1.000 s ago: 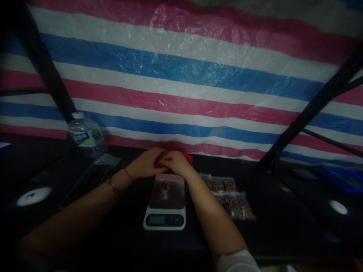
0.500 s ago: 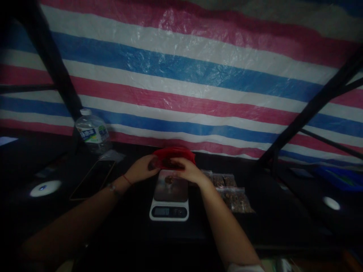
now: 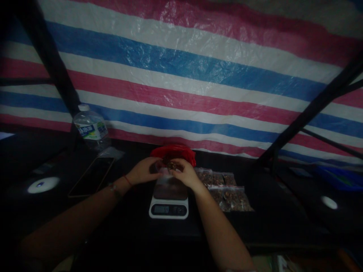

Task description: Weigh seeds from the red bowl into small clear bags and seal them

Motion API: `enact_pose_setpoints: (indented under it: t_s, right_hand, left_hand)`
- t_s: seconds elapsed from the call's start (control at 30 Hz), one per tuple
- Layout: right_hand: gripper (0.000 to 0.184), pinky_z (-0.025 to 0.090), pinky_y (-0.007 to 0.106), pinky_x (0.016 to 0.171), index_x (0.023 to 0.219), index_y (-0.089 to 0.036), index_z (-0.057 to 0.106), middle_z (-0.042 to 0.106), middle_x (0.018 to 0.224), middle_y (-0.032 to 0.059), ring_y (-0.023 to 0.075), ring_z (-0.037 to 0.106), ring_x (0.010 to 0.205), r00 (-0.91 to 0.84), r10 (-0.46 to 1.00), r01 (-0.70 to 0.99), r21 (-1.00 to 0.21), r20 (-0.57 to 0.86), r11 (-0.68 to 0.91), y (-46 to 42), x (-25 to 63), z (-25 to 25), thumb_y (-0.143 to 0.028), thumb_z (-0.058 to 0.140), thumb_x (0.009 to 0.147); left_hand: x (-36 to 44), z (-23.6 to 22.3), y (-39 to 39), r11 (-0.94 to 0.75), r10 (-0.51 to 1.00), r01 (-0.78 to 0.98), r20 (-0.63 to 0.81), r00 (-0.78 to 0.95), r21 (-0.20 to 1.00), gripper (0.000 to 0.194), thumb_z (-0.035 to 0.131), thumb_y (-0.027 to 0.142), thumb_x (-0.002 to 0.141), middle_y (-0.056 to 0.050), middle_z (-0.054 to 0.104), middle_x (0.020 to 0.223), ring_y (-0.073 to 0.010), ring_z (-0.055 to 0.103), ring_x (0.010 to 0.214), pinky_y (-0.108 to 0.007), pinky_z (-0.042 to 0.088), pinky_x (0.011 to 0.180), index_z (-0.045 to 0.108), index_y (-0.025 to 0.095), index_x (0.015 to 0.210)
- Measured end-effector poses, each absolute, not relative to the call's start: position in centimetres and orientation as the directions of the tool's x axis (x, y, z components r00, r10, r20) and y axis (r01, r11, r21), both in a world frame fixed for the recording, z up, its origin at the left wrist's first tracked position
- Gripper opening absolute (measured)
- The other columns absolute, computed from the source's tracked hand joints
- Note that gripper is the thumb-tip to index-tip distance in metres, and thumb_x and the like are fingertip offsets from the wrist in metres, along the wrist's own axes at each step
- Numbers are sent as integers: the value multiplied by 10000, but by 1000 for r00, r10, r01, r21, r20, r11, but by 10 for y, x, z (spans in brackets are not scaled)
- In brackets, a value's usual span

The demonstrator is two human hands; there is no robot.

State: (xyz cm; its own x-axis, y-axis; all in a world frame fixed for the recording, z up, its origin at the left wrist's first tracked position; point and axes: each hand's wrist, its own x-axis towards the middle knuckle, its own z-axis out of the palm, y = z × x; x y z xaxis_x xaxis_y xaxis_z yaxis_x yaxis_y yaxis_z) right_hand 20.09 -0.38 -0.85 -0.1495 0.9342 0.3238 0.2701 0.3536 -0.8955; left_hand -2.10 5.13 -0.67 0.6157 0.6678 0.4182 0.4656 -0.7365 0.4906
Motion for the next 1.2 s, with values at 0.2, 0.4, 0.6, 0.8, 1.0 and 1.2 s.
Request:
enact_pose_setpoints:
  t_s: [0.2,0.4,0.6,0.8,1.0,1.2]
  right_hand:
    - [497,478,342,933,1168,-213,575,619,1157,85,194,609,1052,-131,911,303,-859,392,413,-2,192,-6,-226,720,694]
    - [298,487,371,914,978,-201,657,660,1090,74,207,624,1018,-175,890,385,-802,422,456,-5,184,2,-240,746,696]
    - [330,453,374,984,1111,-270,674,636,1163,66,204,572,1118,-216,783,472,-640,583,607,-6,184,9,-238,694,784]
    - [481,498,365,936,1257,-282,570,588,1222,78,209,566,1125,-204,819,478,-675,537,562,-9,187,8,-240,679,790]
    - [469,514,340,880,1186,-230,589,563,1117,84,198,575,1048,-185,824,543,-643,535,540,-9,195,4,-144,651,729]
    - [547,486,349,916,1252,-209,497,613,1065,57,169,603,978,-183,871,513,-712,455,480,-9,206,-7,-143,632,726]
  left_hand:
    - [-14,-4,41,-739,664,439,442,603,512,538,711,444,687,-98,661,1124,-259,619,1027,-372,474,912,586,184,1142]
    - [-11,-5,39,-739,658,395,458,598,546,506,707,440,696,-86,675,1075,-243,636,976,-358,491,863,594,172,1110]
    - [-9,-11,40,-739,647,307,505,571,600,521,711,413,702,-85,667,1099,-230,637,978,-348,496,868,578,165,1141]
    - [-11,-13,42,-713,667,254,520,533,654,486,703,355,711,-98,668,1092,-230,634,978,-353,493,870,590,140,1132]
    - [-11,-19,51,-507,781,44,437,445,861,459,701,373,721,-91,675,1075,-223,623,977,-356,477,895,614,156,1115]
    - [-20,-9,59,259,842,-590,121,526,765,484,551,512,817,-82,681,946,-176,641,775,-319,527,725,603,136,1117]
